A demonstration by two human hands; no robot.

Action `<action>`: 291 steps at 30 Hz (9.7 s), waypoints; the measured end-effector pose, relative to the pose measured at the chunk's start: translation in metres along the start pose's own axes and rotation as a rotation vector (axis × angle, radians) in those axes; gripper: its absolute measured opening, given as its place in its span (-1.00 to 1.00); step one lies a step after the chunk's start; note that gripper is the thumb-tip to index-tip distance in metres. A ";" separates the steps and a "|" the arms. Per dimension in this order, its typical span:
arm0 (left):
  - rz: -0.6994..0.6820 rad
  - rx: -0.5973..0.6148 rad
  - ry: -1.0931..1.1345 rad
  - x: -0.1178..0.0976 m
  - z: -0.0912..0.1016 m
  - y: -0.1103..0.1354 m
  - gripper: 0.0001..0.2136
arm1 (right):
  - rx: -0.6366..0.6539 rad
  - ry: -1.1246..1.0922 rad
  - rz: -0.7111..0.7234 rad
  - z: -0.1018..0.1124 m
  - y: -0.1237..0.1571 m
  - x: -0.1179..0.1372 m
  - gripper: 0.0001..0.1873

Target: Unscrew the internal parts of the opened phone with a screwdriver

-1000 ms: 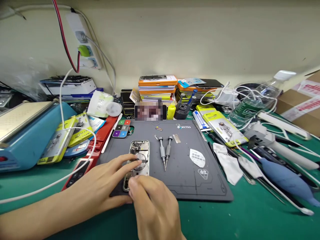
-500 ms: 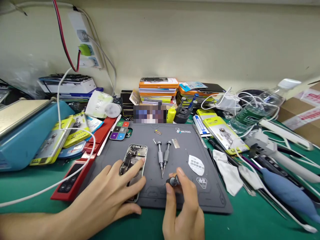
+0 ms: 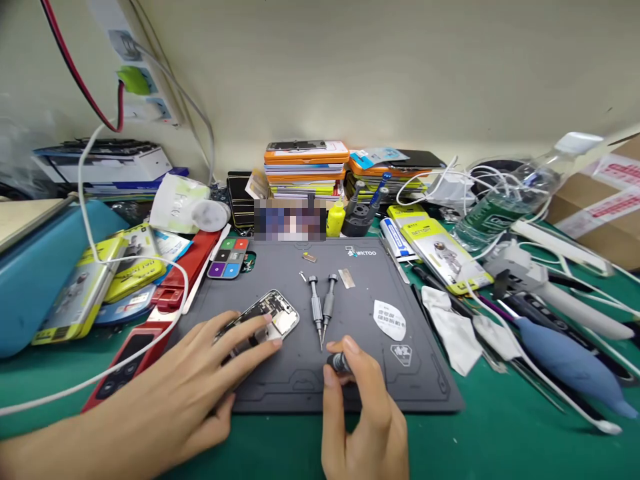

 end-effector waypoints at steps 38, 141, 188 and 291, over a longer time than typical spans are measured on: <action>-0.269 -0.092 0.084 0.023 0.000 -0.002 -0.51 | 0.108 -0.219 0.029 -0.029 -0.017 0.043 -0.22; -0.296 -0.327 0.328 0.026 0.004 -0.016 -0.74 | -0.050 -0.209 0.003 -0.016 -0.018 0.039 -0.20; -0.490 -0.316 0.191 -0.012 0.027 0.013 -0.77 | -0.242 -0.259 -0.280 -0.012 0.006 0.039 -0.45; -0.149 -0.479 0.229 0.063 0.019 0.042 -0.85 | -0.094 -0.382 -0.045 -0.045 -0.045 0.072 -0.43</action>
Point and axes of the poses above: each hand's wrist, its own y-axis away from the middle knuckle, its own z-axis out of the back of the hand, x = y × z, the point moved 4 cm from there along -y, towards the middle knuckle, and after that the axes turned 1 degree about y, right-handed, at the moved point
